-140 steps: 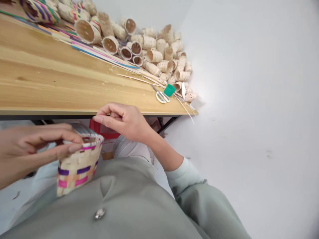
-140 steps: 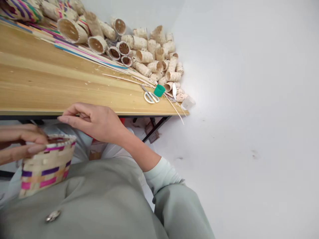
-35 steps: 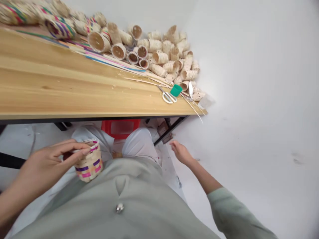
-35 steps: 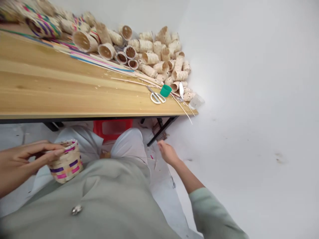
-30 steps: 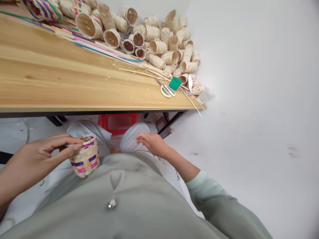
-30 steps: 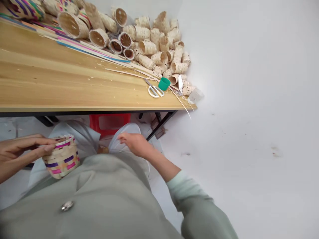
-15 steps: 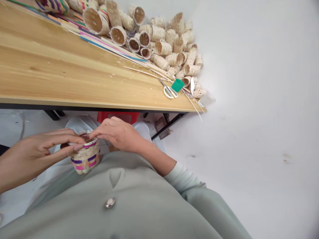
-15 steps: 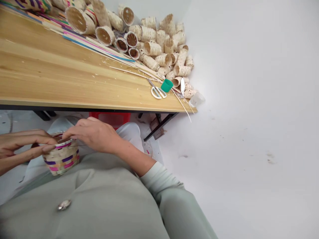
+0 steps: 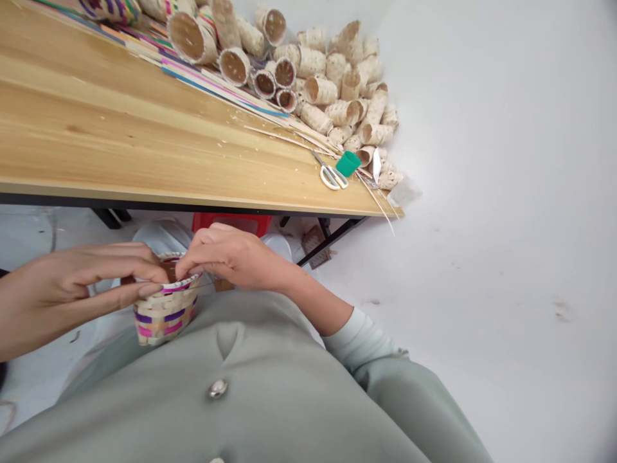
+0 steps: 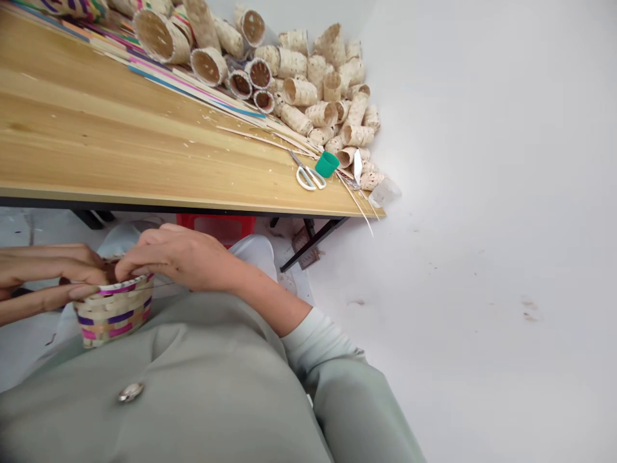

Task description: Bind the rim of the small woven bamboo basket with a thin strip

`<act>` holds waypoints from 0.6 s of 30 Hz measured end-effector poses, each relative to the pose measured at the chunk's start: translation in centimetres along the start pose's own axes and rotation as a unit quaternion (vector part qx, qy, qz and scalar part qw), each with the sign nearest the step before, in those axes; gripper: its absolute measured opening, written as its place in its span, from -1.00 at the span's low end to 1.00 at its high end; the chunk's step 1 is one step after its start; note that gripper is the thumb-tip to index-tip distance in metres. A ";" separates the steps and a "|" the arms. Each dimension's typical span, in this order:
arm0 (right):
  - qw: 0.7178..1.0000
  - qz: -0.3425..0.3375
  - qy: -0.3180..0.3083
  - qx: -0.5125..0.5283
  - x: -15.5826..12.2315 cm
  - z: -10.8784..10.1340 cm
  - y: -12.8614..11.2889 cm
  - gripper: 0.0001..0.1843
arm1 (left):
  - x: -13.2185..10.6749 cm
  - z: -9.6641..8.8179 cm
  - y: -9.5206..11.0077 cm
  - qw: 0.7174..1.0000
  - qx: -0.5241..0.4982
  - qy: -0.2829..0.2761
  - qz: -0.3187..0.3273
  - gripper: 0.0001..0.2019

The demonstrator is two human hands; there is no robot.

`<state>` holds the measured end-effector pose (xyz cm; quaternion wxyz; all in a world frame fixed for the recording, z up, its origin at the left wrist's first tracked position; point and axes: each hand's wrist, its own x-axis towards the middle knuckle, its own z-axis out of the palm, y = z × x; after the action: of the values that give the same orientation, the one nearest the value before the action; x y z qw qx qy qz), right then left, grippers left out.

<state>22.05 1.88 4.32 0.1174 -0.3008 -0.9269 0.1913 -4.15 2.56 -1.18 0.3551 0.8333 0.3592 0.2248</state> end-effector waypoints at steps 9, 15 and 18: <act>0.996 -0.033 -0.044 0.069 0.5 0.0 0.5 -0.71 | 0.1 0.3 0.8 0.999 -0.020 -0.025 0.005 -0.64; 0.992 -0.010 -0.077 0.096 1.1 -0.1 0.5 -0.75 | 0.1 0.8 2.2 0.998 -0.039 -0.008 -0.046 -0.64; 0.986 0.019 -0.094 0.137 1.2 -0.4 0.8 -0.76 | 0.1 0.8 2.6 0.997 -0.056 -0.002 -0.059 -0.67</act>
<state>21.61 3.30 4.52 0.0660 -0.2799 -0.8930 0.3462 -2.44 1.01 0.28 0.4143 0.7901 0.3939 0.2212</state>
